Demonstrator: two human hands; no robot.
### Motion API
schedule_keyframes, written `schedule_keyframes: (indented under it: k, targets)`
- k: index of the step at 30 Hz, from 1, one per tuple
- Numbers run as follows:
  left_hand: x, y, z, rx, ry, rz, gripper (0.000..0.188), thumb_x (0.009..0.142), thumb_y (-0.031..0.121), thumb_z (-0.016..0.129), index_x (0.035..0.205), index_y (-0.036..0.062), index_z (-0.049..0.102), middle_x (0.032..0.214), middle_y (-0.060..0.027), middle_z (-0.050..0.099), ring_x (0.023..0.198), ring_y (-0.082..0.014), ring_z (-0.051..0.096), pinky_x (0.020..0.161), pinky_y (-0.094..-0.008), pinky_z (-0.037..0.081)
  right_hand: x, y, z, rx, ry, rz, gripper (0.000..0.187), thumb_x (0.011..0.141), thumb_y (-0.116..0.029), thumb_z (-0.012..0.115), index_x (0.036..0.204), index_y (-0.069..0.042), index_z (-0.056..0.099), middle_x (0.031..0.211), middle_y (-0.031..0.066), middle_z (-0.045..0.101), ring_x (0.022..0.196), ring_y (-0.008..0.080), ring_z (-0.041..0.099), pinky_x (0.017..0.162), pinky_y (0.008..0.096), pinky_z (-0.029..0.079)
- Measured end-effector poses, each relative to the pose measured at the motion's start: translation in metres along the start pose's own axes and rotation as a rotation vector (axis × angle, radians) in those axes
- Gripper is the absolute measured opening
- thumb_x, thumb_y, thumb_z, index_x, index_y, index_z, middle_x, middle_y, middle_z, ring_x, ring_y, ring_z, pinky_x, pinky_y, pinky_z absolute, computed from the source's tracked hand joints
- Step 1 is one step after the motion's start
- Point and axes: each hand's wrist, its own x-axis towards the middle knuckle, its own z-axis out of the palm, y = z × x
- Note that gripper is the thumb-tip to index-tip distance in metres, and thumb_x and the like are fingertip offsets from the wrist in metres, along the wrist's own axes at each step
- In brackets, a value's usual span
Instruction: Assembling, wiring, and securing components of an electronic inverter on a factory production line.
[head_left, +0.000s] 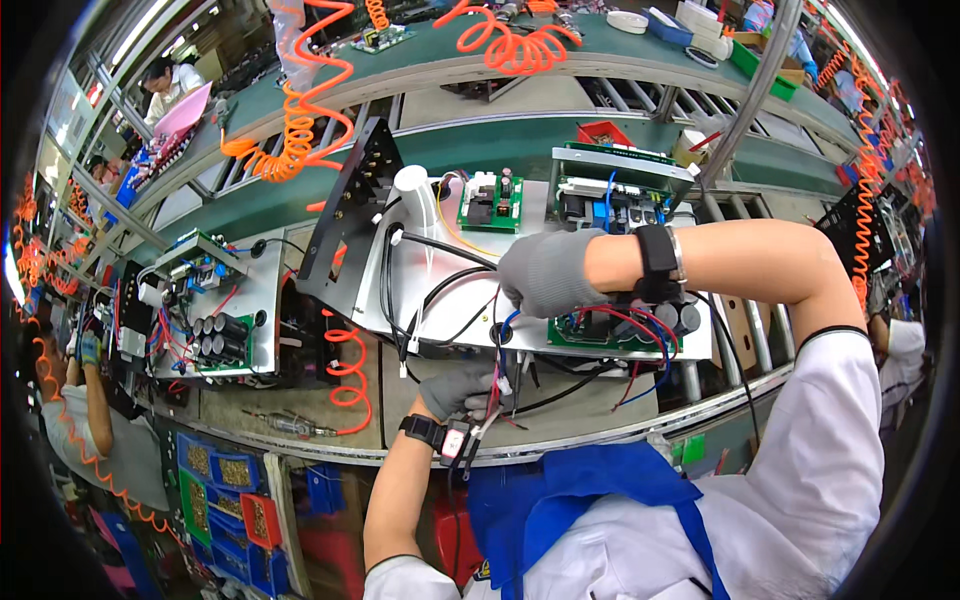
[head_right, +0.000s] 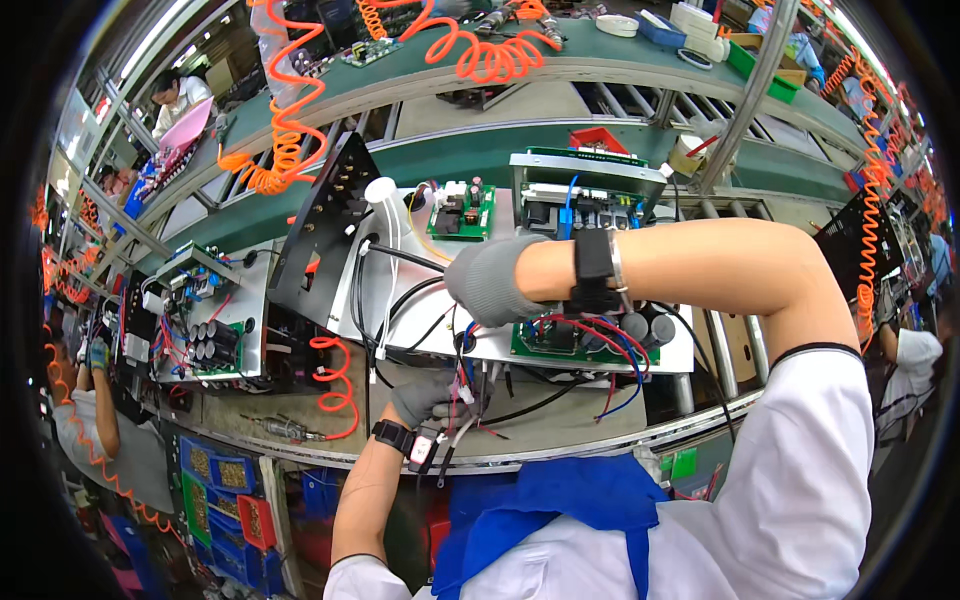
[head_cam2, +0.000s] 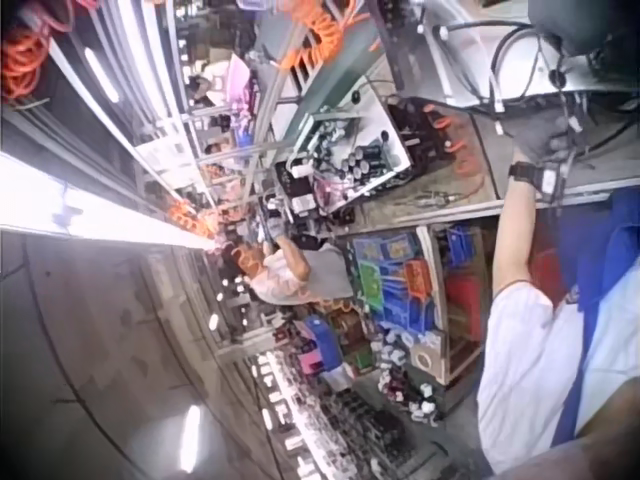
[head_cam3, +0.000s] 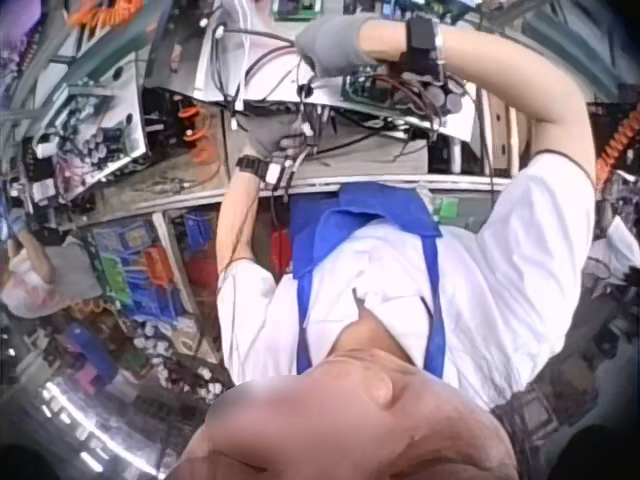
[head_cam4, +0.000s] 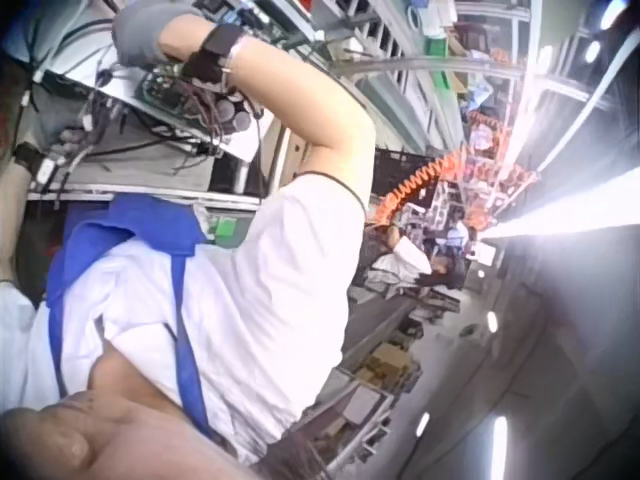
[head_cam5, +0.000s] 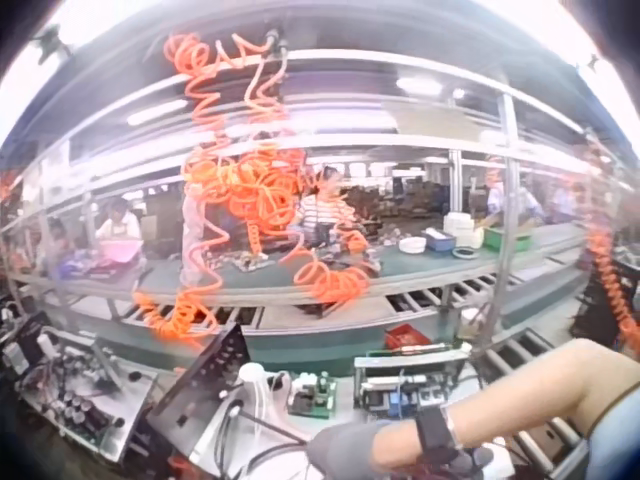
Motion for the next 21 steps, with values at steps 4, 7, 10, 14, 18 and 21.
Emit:
schedule_keyframes:
  k: [4, 7, 10, 14, 18, 21]
  targets:
    - [0.001, -0.001, -0.016, 0.603, 0.339, -0.209, 0.033, 0.100, 0.033, 0.056, 0.100, 0.0021, 0.068, 0.078, -0.0072, 0.068, 0.068, -0.0202, 0.063, 0.063, -0.0340, 0.050, 0.010, -0.010, 0.003, -0.023, -0.086, -0.010, 0.024, 0.077, -0.016, 0.068, 0.092, 0.001, 0.074, 0.092, 0.0219, 0.072, 0.082, 0.0382, 0.069, 0.073, 0.0466, 0.055]
    - [-0.014, -0.011, -0.022, 1.234, 0.749, 0.150, 0.028, 0.097, 0.029, 0.059, 0.105, 0.0049, 0.069, 0.096, -0.0134, 0.072, 0.088, -0.0331, 0.067, 0.075, -0.0419, 0.051, 0.003, -0.016, -0.002, 0.015, -0.100, -0.038, 0.026, 0.075, -0.016, 0.069, 0.092, 0.002, 0.074, 0.093, 0.0217, 0.072, 0.083, 0.0375, 0.070, 0.075, 0.0467, 0.055]
    - [-0.030, -0.025, -0.015, 1.126, 0.761, 0.121, 0.027, 0.095, 0.027, 0.059, 0.110, 0.0068, 0.068, 0.105, -0.0180, 0.069, 0.098, -0.0390, 0.065, 0.082, -0.0467, 0.051, -0.030, 0.001, -0.019, 0.159, 0.176, -0.048, 0.029, 0.083, -0.029, 0.066, 0.094, -0.003, 0.073, 0.086, 0.0182, 0.071, 0.082, 0.0362, 0.068, 0.073, 0.0448, 0.052]
    - [-0.051, -0.039, 0.008, 0.800, 0.861, 0.200, 0.027, 0.093, 0.019, 0.061, 0.115, 0.0036, 0.067, 0.106, -0.0175, 0.069, 0.092, -0.0338, 0.068, 0.082, -0.0407, 0.053, -0.104, 0.033, -0.009, 0.098, 0.317, 0.017, 0.041, 0.087, -0.041, 0.066, 0.106, -0.006, 0.068, 0.092, 0.0168, 0.067, 0.086, 0.0354, 0.065, 0.077, 0.0459, 0.051]
    - [-0.074, -0.050, 0.047, 0.553, 1.127, 0.332, 0.024, 0.094, 0.010, 0.062, 0.115, 0.0002, 0.067, 0.103, -0.0112, 0.068, 0.081, -0.0185, 0.066, 0.072, -0.0315, 0.054, -0.135, 0.019, 0.080, -0.217, 0.402, 0.213, 0.045, 0.084, -0.038, 0.068, 0.111, -0.003, 0.064, 0.113, 0.0149, 0.061, 0.110, 0.0325, 0.058, 0.090, 0.0451, 0.047]
    - [-0.084, -0.057, 0.080, 0.537, 1.234, 0.334, 0.021, 0.096, 0.010, 0.062, 0.113, -0.0004, 0.068, 0.097, -0.0079, 0.068, 0.070, -0.0110, 0.062, 0.064, -0.0277, 0.052, -0.125, 0.025, 0.118, -0.178, 0.778, 0.123, 0.030, 0.084, -0.022, 0.064, 0.107, -0.002, 0.065, 0.114, 0.0141, 0.061, 0.110, 0.0312, 0.057, 0.093, 0.0453, 0.045]
